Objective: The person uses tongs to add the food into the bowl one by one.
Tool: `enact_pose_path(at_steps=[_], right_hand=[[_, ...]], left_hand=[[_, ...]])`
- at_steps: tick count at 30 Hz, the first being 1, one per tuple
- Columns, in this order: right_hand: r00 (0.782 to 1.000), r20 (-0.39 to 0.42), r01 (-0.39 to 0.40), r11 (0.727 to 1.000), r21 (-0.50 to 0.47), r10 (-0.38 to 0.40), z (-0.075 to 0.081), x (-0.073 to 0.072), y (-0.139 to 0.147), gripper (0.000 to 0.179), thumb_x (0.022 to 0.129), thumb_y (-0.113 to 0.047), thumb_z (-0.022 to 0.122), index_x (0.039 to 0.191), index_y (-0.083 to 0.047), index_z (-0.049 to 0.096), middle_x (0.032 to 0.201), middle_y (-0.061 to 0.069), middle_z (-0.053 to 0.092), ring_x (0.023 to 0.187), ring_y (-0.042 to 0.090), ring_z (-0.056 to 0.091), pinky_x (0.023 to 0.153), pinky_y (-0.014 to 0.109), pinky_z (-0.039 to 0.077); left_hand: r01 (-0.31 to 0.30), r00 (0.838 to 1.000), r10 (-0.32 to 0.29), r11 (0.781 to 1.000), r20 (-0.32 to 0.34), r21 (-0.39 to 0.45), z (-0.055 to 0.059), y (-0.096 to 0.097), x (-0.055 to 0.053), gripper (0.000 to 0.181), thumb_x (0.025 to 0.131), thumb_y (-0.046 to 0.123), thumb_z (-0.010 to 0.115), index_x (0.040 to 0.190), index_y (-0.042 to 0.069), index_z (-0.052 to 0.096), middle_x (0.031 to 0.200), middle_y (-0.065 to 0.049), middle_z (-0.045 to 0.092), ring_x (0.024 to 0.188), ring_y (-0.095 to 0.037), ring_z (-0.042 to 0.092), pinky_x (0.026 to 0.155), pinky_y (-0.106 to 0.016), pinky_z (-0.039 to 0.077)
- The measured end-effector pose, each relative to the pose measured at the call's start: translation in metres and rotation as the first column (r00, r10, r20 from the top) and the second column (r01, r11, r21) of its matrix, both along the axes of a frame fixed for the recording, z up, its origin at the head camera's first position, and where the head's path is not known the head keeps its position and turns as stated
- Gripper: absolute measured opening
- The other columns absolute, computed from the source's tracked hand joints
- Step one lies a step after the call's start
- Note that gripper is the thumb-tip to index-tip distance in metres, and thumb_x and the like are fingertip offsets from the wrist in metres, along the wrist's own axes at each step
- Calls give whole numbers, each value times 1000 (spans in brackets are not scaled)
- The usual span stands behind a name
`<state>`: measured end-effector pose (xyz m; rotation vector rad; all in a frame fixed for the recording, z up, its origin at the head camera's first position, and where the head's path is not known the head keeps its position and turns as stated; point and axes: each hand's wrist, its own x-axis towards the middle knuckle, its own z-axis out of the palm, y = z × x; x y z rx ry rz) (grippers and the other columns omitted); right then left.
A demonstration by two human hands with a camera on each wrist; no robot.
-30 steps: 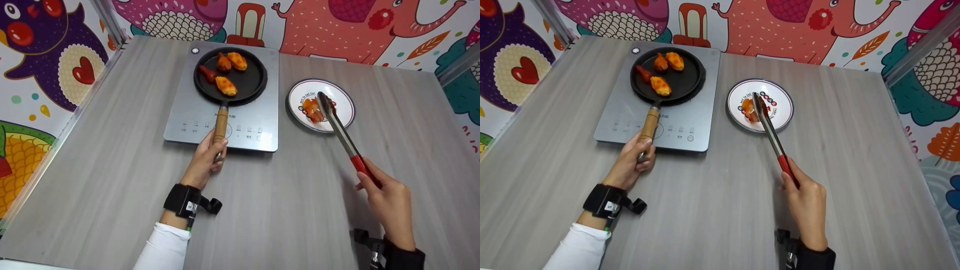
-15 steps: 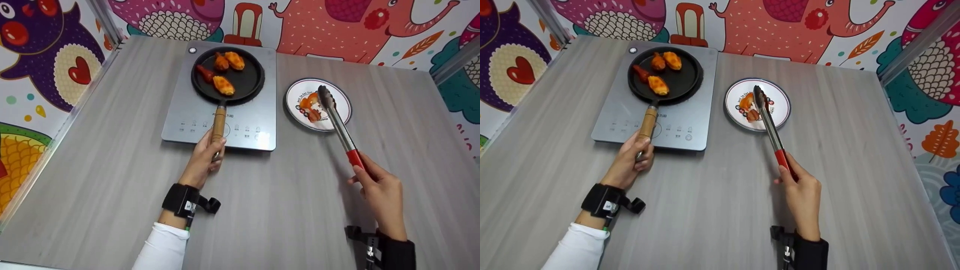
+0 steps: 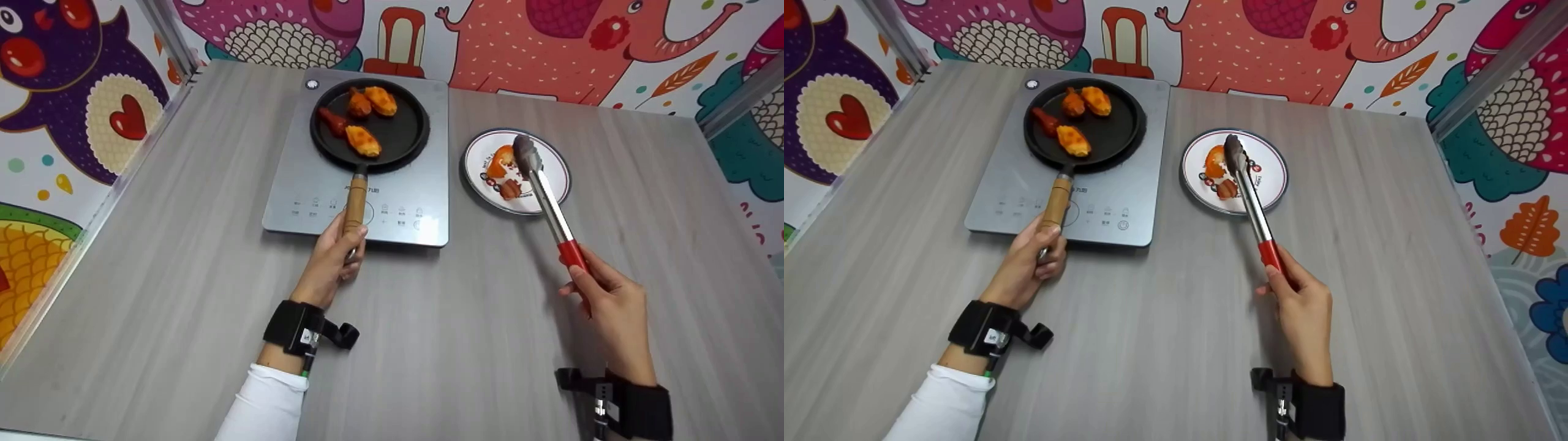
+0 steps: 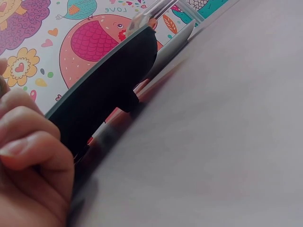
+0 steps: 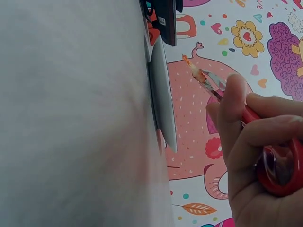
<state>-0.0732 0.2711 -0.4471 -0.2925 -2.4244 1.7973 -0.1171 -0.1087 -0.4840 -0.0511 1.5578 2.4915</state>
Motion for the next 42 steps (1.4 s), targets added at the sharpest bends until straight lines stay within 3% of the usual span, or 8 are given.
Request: enact_pose_path(at_steps=[12, 20, 32, 42], right_hand=[[1000, 15, -17, 997, -73, 18, 4, -6, -8, 48, 81, -24, 65, 126, -17, 53, 108, 13, 61, 69, 25, 61, 38, 25, 37], [999, -23, -50, 986, -156, 47, 16, -12, -25, 45, 81, -18, 65, 125, -10, 53, 105, 13, 62, 62, 21, 60, 35, 23, 34], [989, -49, -143, 970, -197, 136, 32, -29, -53, 42, 83, -15, 63, 123, -8, 54, 105, 15, 62, 60, 19, 59, 35, 20, 32], [976, -69, -218, 943, -252, 207, 27, -48, -68, 44, 82, -15, 63, 124, -7, 53, 97, 9, 65, 58, 16, 59, 34, 18, 30]], left_hand=[[-8, 1000, 8, 1000, 1, -4, 0, -3, 0, 71, 77, 32, 67, 136, 24, 29, 61, 2, 41, 45, -7, 30, 36, -18, 21], [4, 1000, -4, 1000, -6, 5, -2, -2, 0, 68, 79, 30, 66, 136, 25, 29, 60, 2, 39, 44, -7, 28, 37, -19, 20], [5, 1000, -5, 1000, -17, -5, -3, 0, 0, 64, 78, 32, 66, 133, 25, 33, 60, 2, 39, 44, -7, 28, 36, -19, 20], [10, 1000, -10, 1000, -26, -7, -3, 0, 0, 65, 80, 29, 65, 135, 24, 32, 60, 2, 41, 44, -7, 29, 36, -18, 21]])
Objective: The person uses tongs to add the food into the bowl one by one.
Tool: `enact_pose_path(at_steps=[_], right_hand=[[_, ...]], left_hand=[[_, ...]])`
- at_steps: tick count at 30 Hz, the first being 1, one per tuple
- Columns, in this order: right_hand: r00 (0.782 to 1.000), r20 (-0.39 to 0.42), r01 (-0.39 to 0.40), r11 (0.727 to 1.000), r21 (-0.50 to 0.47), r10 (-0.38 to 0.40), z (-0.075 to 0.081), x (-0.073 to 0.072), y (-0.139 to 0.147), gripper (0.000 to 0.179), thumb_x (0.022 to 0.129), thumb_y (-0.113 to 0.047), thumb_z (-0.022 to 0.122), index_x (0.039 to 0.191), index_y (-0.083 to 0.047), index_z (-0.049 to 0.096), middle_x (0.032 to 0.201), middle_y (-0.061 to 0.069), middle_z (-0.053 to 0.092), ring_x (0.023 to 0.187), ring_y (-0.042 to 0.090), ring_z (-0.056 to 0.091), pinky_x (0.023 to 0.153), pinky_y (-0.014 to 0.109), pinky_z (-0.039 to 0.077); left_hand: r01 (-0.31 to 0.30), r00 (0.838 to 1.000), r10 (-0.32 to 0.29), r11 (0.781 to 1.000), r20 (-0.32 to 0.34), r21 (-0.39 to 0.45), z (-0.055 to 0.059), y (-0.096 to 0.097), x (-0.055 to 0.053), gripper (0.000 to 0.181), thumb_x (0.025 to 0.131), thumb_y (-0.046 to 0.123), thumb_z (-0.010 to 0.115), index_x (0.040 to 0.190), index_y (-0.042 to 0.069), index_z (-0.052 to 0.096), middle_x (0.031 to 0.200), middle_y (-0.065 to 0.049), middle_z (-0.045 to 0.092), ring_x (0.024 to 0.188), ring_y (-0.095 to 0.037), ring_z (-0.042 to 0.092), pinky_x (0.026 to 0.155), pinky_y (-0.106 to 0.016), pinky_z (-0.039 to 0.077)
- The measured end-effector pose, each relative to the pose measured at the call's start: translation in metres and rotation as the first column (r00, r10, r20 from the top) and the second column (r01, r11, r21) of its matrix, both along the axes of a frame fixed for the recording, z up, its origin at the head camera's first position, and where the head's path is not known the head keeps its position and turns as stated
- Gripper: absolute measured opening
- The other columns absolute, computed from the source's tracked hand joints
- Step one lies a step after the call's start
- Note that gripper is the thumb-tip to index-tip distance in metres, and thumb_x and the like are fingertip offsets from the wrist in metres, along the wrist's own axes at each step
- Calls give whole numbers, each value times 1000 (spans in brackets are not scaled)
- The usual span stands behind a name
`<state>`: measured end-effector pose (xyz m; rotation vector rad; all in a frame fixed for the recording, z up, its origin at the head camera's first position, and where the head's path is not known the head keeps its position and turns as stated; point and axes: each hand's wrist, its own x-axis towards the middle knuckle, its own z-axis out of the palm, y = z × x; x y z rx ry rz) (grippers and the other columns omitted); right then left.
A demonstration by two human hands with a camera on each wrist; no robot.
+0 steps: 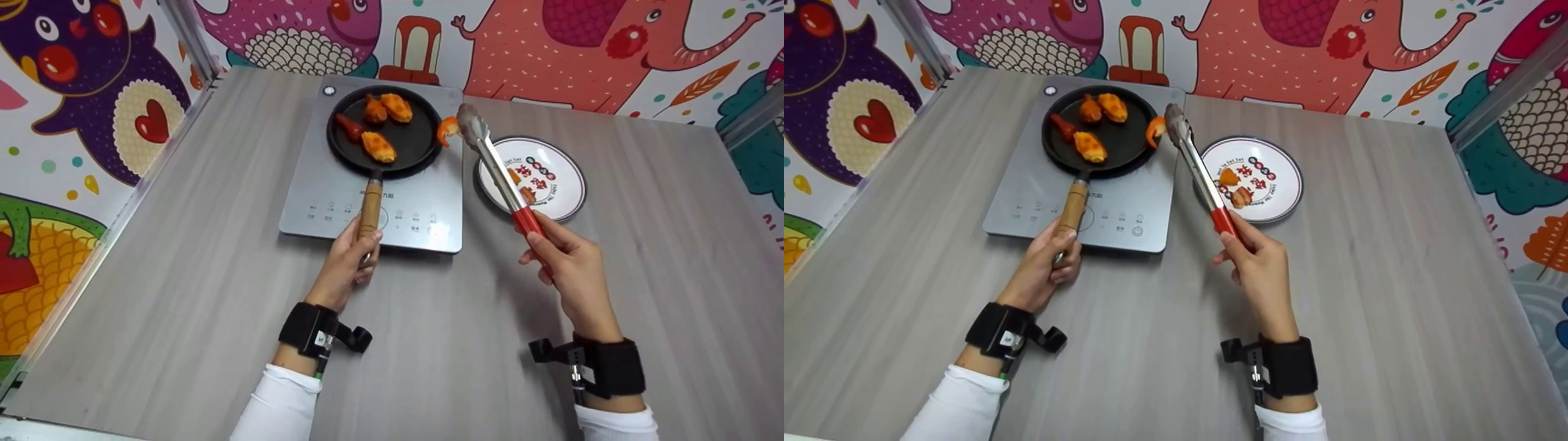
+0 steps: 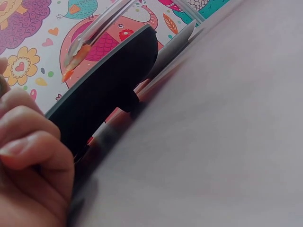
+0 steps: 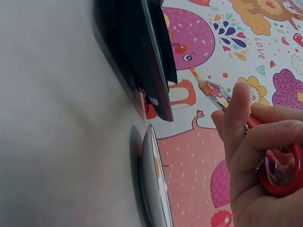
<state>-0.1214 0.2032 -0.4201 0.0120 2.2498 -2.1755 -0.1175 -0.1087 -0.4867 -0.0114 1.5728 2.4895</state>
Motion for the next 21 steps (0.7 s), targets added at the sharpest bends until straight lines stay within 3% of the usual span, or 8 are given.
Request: enact_pose_path(at_steps=[9, 21], right_hand=[[1000, 6, -31, 999, 11, 31, -1, -11, -18, 44, 83, -16, 63, 125, -8, 52, 97, 9, 66, 58, 16, 59, 35, 19, 31], [998, 27, -55, 997, 46, 54, 8, -10, -35, 42, 85, -12, 61, 125, -5, 52, 94, 9, 65, 59, 16, 59, 36, 18, 31]], left_hand=[[-1, 1000, 1, 1000, -18, -6, 1, 0, 0, 63, 81, 28, 63, 135, 22, 31, 60, 1, 41, 44, -8, 29, 36, -19, 21], [-10, 1000, 10, 1000, 2, -24, 2, 0, 0, 65, 80, 30, 65, 135, 24, 30, 61, 1, 41, 46, -8, 30, 37, -18, 22]])
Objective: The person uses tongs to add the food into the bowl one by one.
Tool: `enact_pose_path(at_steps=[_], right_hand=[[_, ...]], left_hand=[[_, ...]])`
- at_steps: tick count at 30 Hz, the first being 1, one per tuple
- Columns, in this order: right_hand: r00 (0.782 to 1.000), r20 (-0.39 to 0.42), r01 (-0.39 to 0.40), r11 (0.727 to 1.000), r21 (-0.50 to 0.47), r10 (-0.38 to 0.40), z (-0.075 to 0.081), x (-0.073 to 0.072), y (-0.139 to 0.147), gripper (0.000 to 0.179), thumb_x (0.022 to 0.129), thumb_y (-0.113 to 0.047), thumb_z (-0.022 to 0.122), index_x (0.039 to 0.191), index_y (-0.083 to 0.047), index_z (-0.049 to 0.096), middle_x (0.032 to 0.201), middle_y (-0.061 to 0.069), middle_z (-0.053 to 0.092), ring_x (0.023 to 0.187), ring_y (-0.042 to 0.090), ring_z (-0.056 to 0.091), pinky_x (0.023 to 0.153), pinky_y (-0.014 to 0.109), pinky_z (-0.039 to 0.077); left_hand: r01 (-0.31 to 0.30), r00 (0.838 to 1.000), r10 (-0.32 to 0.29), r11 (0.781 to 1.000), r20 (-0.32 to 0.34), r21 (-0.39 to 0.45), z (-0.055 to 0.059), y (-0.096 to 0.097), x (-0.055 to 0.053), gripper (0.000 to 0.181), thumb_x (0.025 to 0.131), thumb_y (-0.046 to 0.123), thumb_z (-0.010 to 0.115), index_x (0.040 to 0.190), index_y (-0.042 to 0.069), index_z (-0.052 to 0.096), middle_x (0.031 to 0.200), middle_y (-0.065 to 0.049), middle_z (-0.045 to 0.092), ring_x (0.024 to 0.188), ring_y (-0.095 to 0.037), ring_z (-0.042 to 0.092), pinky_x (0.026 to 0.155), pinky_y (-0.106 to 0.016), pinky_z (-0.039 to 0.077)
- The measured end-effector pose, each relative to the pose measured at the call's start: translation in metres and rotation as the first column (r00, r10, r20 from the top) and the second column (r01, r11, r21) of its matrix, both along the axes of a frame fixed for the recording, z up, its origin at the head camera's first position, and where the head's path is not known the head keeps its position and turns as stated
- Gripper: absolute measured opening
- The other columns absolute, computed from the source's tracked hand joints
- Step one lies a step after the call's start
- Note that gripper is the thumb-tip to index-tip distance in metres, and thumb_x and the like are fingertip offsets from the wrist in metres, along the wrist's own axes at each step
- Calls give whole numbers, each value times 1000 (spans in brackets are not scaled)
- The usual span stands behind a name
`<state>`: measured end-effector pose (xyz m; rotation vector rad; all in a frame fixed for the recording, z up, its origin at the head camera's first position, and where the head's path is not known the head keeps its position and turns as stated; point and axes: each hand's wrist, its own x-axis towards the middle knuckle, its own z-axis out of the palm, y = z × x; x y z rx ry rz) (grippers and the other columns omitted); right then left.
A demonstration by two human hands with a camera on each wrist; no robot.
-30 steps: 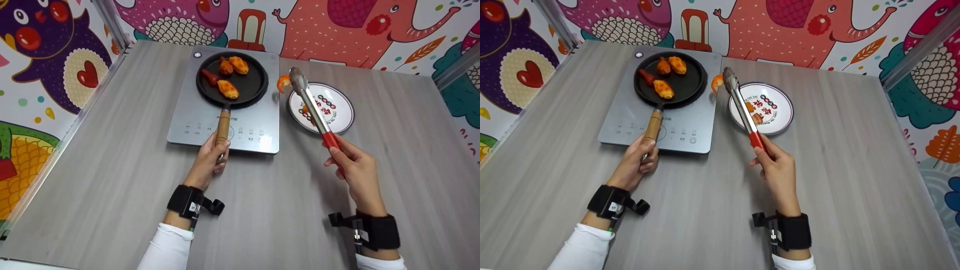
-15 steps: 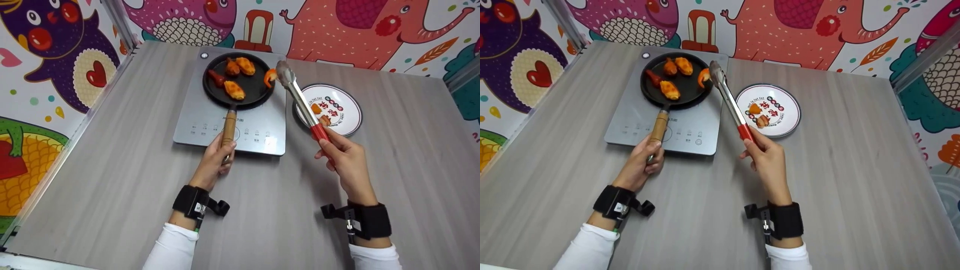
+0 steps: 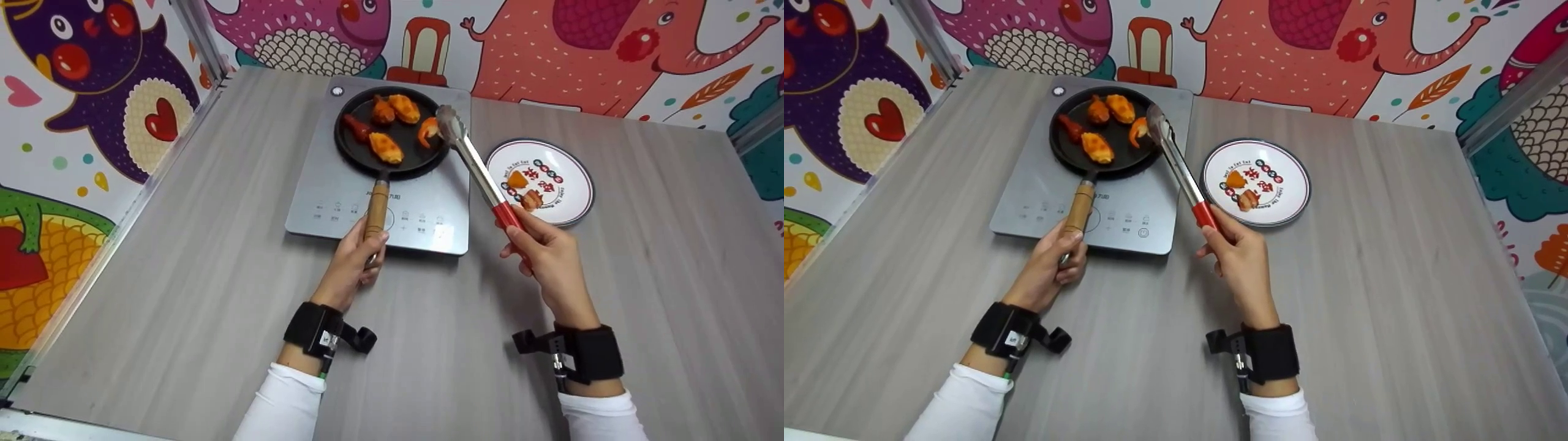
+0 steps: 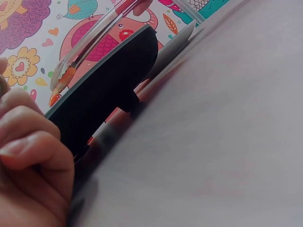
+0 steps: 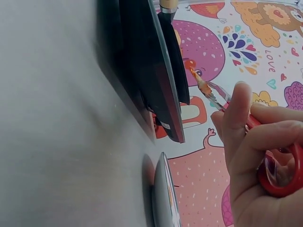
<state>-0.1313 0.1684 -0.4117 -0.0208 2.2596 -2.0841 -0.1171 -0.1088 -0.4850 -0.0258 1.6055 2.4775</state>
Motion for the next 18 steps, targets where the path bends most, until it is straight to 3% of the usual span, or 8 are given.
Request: enact_pose_path(at_steps=[11, 18], right_hand=[[1000, -1, -23, 999, 39, 23, -2, -7, -14, 40, 85, -12, 60, 124, -4, 53, 90, 10, 64, 57, 14, 57, 36, 19, 32], [999, -20, -29, 998, 58, 30, -21, -21, -17, 39, 85, -18, 61, 122, -12, 56, 96, 11, 64, 60, 19, 58, 36, 20, 32]], left_hand=[[-2, 1000, 2, 1000, -20, 1, -1, 0, 0, 60, 81, 29, 64, 133, 23, 34, 60, 1, 40, 45, -9, 29, 37, -19, 22], [-6, 1000, 6, 1000, -11, 8, -2, 1, 0, 61, 80, 29, 64, 132, 22, 34, 61, 1, 40, 46, -8, 29, 37, -17, 21]])
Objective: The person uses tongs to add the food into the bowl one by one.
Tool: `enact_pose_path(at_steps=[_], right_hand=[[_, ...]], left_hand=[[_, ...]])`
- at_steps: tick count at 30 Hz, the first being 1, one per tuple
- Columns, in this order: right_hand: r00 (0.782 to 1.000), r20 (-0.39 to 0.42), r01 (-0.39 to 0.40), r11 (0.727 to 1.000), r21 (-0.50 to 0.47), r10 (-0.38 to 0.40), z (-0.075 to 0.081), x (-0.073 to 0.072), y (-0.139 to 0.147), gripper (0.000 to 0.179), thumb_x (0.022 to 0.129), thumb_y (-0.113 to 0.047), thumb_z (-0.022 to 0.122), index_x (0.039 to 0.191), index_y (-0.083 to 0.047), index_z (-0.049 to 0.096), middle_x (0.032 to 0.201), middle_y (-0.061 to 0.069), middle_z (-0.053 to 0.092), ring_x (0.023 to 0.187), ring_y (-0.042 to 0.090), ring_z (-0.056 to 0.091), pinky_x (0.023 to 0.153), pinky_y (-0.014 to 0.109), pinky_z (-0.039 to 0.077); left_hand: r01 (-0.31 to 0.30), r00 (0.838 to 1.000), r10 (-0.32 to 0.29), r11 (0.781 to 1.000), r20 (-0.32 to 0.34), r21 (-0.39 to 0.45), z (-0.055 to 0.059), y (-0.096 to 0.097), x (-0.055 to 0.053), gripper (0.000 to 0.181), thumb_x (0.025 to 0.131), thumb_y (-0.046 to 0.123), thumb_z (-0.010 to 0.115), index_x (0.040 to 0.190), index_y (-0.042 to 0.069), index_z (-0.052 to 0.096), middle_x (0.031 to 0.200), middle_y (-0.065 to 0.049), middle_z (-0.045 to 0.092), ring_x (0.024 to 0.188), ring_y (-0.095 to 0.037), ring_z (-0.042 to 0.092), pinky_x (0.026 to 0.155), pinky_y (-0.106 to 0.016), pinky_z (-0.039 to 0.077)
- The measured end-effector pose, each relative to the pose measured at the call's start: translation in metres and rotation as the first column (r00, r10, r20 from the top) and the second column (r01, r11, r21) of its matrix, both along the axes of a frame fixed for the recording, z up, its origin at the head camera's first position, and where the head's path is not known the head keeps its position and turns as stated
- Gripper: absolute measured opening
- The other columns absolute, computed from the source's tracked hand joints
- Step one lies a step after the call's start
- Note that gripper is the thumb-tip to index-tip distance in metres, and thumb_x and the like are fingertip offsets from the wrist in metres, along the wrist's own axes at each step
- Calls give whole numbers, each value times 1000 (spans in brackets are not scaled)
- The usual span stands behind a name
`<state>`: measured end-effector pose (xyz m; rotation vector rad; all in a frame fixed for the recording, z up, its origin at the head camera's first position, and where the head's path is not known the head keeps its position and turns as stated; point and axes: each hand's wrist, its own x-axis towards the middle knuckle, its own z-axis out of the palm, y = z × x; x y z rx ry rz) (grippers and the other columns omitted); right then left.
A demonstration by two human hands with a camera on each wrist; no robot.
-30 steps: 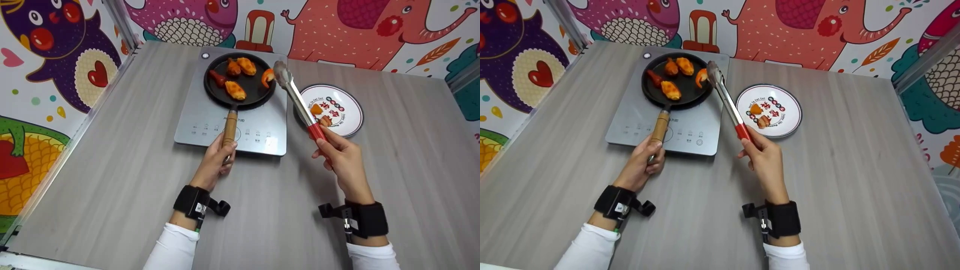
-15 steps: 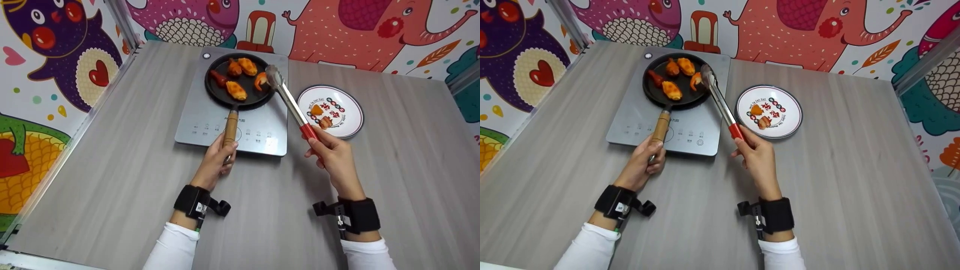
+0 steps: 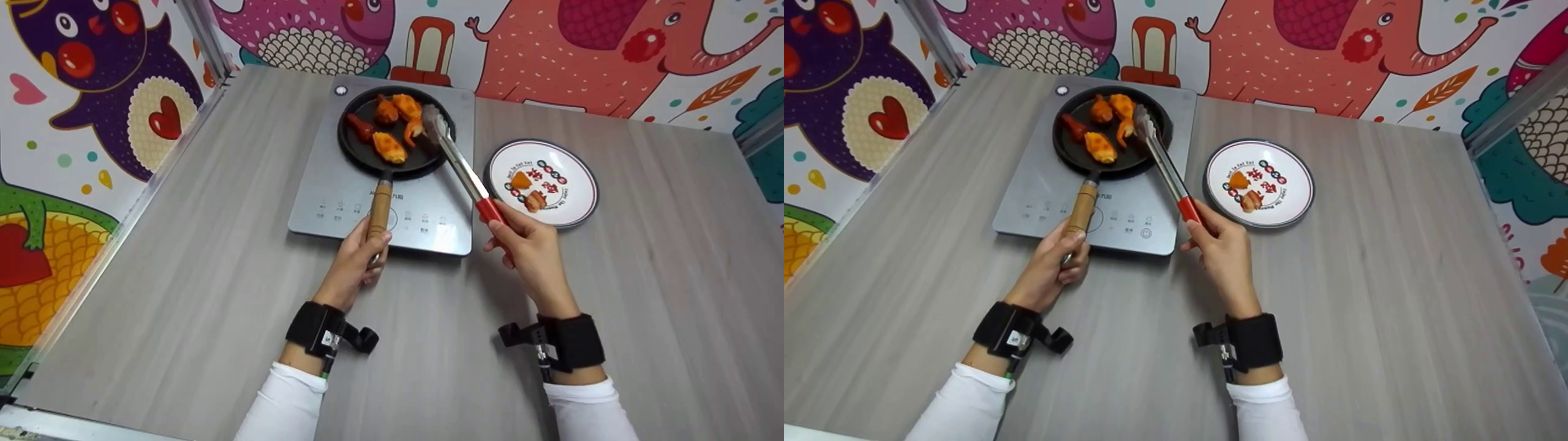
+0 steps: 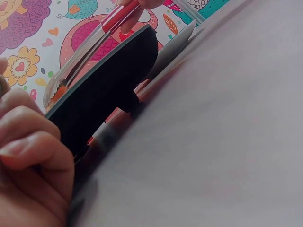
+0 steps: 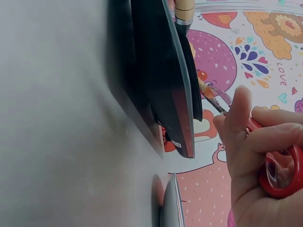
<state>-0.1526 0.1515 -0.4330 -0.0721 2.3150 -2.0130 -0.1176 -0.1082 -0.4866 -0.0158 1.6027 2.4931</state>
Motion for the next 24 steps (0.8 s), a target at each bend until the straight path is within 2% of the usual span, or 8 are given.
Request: enact_pose_path(at_steps=[5, 10, 24], right_hand=[[1000, 4, -19, 1000, -4, 19, -1, -3, -8, 41, 85, -18, 61, 125, -12, 54, 100, 18, 61, 59, 16, 57, 37, 20, 32], [999, -14, -34, 999, 18, 35, 5, -1, -15, 41, 86, -14, 59, 126, -9, 52, 101, 23, 60, 57, 14, 57, 36, 20, 33], [998, -15, -52, 997, 58, 53, 19, 4, -28, 41, 87, -9, 57, 127, -4, 49, 102, 24, 59, 55, 13, 57, 37, 16, 33]], left_hand=[[1, 1000, -1, 1000, 5, 10, -1, 1, 0, 62, 80, 29, 65, 133, 22, 33, 62, 1, 41, 46, -8, 29, 36, -17, 21], [8, 1000, -8, 1000, 18, 0, 0, 2, 0, 66, 79, 30, 66, 135, 23, 31, 64, 1, 41, 46, -8, 30, 36, -17, 22], [5, 1000, -5, 1000, 15, -4, 2, -1, 0, 64, 80, 29, 65, 134, 23, 32, 63, 1, 42, 46, -7, 30, 37, -17, 22]])
